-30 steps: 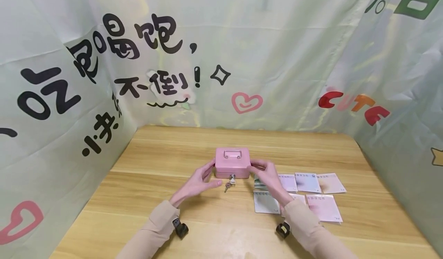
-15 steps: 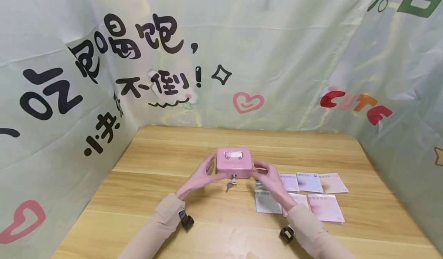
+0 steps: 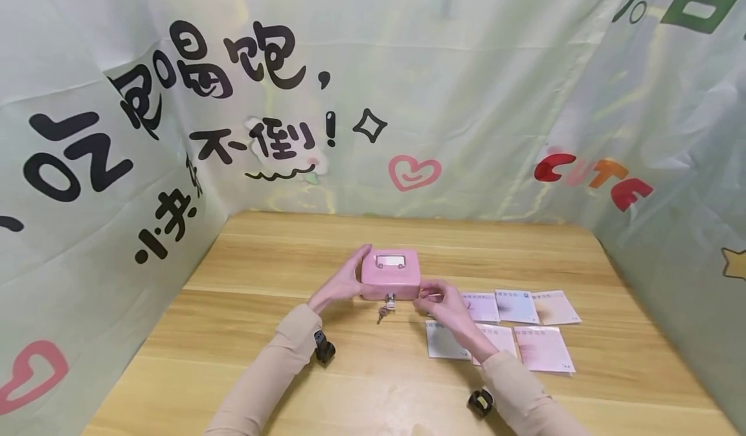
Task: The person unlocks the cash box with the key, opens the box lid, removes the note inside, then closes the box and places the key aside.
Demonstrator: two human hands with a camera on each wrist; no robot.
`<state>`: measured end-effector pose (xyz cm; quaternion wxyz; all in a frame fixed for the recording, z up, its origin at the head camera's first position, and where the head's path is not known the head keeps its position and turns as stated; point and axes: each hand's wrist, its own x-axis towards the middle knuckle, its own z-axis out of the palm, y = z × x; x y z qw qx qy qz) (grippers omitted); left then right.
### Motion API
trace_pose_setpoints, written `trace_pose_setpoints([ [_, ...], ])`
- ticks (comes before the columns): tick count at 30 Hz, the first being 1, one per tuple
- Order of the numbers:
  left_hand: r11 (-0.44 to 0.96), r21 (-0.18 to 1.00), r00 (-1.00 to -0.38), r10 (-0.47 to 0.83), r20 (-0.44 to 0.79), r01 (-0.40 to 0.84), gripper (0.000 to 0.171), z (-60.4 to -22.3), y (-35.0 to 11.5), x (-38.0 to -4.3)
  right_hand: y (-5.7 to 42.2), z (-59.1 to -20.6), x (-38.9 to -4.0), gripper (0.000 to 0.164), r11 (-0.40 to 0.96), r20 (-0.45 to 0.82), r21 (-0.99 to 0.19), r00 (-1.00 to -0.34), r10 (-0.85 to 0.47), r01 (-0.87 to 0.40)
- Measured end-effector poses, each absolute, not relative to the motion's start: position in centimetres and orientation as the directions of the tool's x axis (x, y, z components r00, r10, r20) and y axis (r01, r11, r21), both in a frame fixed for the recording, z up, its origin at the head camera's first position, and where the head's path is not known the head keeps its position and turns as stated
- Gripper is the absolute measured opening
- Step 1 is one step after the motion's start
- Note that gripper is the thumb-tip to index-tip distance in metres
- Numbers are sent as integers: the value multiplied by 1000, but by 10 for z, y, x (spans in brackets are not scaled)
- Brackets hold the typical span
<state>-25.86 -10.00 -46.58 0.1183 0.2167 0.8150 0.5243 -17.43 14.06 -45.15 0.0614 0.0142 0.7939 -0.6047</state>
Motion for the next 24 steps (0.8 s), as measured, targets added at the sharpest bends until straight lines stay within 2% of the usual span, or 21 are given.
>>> trace_pose_setpoints([
  [8, 402, 881, -892, 450, 49, 251, 105, -467, -105, -257, 131, -453, -175, 51, 370, -167, -926, -960, -226, 74],
  [16, 408, 873, -920, 378, 105, 267, 106, -475, -109, -251, 117, -456, -181, 50, 425, -212, -901, -942, -261, 85],
  [24, 422, 881, -948, 307, 80, 212, 110, -477, -113, -247, 107, -461, -194, 41, 397, -226, -914, -920, -319, 87],
])
